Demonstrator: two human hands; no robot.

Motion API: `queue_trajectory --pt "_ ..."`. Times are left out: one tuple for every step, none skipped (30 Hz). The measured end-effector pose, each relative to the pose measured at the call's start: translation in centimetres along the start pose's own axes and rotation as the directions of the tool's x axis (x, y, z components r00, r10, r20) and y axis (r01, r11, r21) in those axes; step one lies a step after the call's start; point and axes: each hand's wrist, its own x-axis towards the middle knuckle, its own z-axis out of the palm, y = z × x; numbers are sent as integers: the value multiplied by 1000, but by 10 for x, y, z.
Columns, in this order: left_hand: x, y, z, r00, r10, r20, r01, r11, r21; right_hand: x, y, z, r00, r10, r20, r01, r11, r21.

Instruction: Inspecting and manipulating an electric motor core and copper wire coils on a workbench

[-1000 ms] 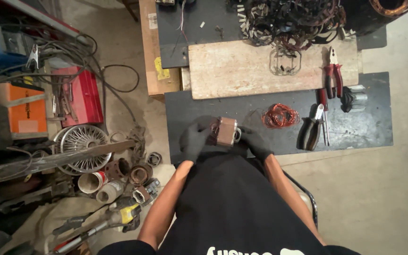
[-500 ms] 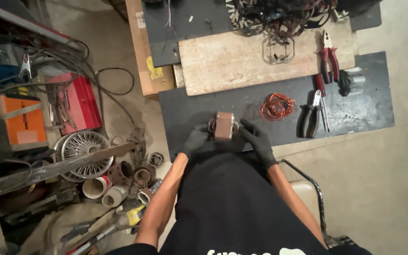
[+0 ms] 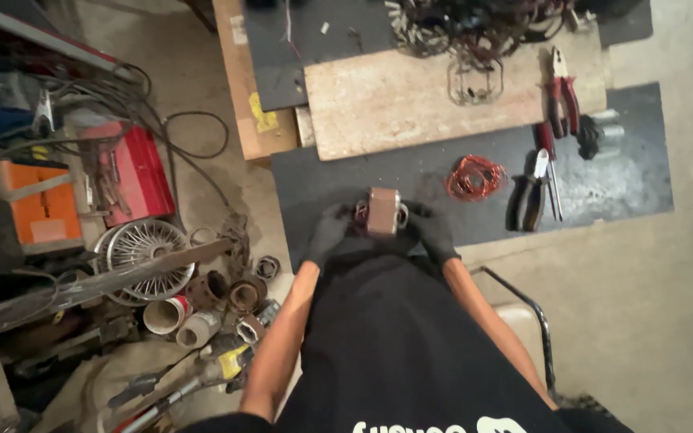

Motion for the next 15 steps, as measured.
queue_trajectory --pt "3 -14 -6 997 5 -81 -10 998 -64 4 8 5 993 113 25 -112 993 -29" --pt "2 -30 -9 987 -1 -161 -21 991 -131 6 18 8 972 231 47 -227 972 -67" --pt "-21 7 -28 985 -7 -172 -17 990 -138 26 42 6 972 227 58 -223 972 -76" --pt "-48 41 -45 988 2 -157 -48 954 -295 41 71 6 974 205 92 -205 979 -9" --pt "-74 76 -62 989 13 -146 -77 892 -445 55 101 4 976 181 124 -189 980 59" --pt "-73 70 -58 988 2 -153 -71 892 -447 52 85 3 974 184 135 -192 980 55" --pt "-71 64 -52 985 5 -172 -85 885 -458 49 70 0 967 181 182 -176 983 -43" --pt "-70 59 -45 984 13 -178 -96 880 -466 42 57 -5 959 186 216 -159 978 -134" --pt "-73 63 -49 985 8 -171 -88 881 -465 41 35 -7 957 193 215 -168 977 -133" --pt "-74 70 -52 960 71 -270 -139 961 -241 42 13 -10 961 144 237 -52 933 -356" --pt "-75 76 -54 924 157 -349 -168 986 0 42 -10 -14 957 104 270 67 829 -556" --pt "-81 95 -61 924 160 -346 -171 985 1 48 9 -9 959 103 266 65 829 -555" --pt "-88 114 -67 942 150 -299 -188 977 -101 53 28 -4 942 158 296 14 862 -506" --pt "-93 134 -75 955 146 -258 -201 958 -203 63 44 2 920 204 334 -31 888 -458" --pt "-94 139 -79 953 149 -263 -206 957 -203 51 14 2 921 198 335 -25 888 -459"
